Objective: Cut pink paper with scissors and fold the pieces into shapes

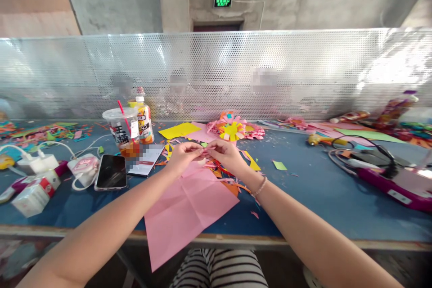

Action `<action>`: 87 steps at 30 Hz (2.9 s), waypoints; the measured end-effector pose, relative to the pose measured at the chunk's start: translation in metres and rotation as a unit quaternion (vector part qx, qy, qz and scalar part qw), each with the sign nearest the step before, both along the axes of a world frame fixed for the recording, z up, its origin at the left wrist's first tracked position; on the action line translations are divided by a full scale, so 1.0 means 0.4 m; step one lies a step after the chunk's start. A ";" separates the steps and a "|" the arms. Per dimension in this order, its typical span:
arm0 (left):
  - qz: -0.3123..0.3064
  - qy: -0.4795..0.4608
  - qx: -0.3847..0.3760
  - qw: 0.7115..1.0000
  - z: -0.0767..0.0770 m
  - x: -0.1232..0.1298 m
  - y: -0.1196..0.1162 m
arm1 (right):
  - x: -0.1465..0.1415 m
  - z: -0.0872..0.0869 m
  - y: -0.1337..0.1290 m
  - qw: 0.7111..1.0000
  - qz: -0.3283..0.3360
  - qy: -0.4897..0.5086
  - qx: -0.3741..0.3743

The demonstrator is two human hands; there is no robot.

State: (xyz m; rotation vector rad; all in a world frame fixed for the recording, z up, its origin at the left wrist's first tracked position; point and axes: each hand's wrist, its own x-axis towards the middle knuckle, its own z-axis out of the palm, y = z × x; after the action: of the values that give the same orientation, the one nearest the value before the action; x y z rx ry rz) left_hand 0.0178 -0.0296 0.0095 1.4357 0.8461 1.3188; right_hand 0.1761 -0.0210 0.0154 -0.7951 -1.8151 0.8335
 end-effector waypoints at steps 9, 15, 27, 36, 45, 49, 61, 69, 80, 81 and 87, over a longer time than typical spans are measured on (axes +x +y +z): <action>0.002 0.020 0.027 0.999 -0.005 0.002 0.000 | -0.005 -0.004 0.001 0.994 0.036 0.070 -0.076; 0.005 0.048 0.035 0.998 -0.005 -0.002 0.004 | -0.013 -0.003 -0.005 0.985 0.036 0.102 -0.132; 0.005 0.055 0.030 0.998 -0.018 0.002 0.013 | -0.017 -0.003 -0.005 0.993 -0.013 0.055 -0.103; -0.003 0.027 -0.015 1.000 -0.020 0.004 0.019 | -0.016 -0.013 0.008 0.996 -0.015 0.033 -0.085; 0.011 0.030 -0.017 0.999 -0.017 0.004 0.021 | -0.024 -0.008 -0.003 0.996 -0.057 0.006 -0.063; -0.007 0.015 -0.036 0.999 -0.022 0.002 0.024 | -0.023 -0.013 0.003 0.996 -0.042 0.019 -0.076; 0.001 0.062 0.015 0.998 -0.021 -0.001 0.022 | -0.012 -0.028 0.025 0.984 0.017 0.112 -0.136; -0.012 0.026 -0.005 1.000 -0.015 0.000 0.020 | -0.012 -0.024 0.019 0.985 0.036 0.103 -0.130; 0.026 0.060 0.035 0.997 -0.019 -0.001 0.018 | -0.015 -0.024 0.016 0.989 0.024 0.081 -0.120; 0.031 0.062 0.040 0.997 -0.020 -0.002 0.019 | -0.016 -0.024 0.016 0.989 0.025 0.079 -0.123; 0.027 0.013 -0.005 1.000 -0.021 -0.005 0.022 | -0.019 -0.025 0.013 0.990 0.028 0.060 -0.124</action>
State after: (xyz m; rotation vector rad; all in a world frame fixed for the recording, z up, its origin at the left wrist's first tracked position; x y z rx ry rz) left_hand 0.0157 -0.0207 0.0010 1.4344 0.9126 1.3377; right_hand 0.1684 -0.0157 0.0053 -0.8341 -1.6546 1.1362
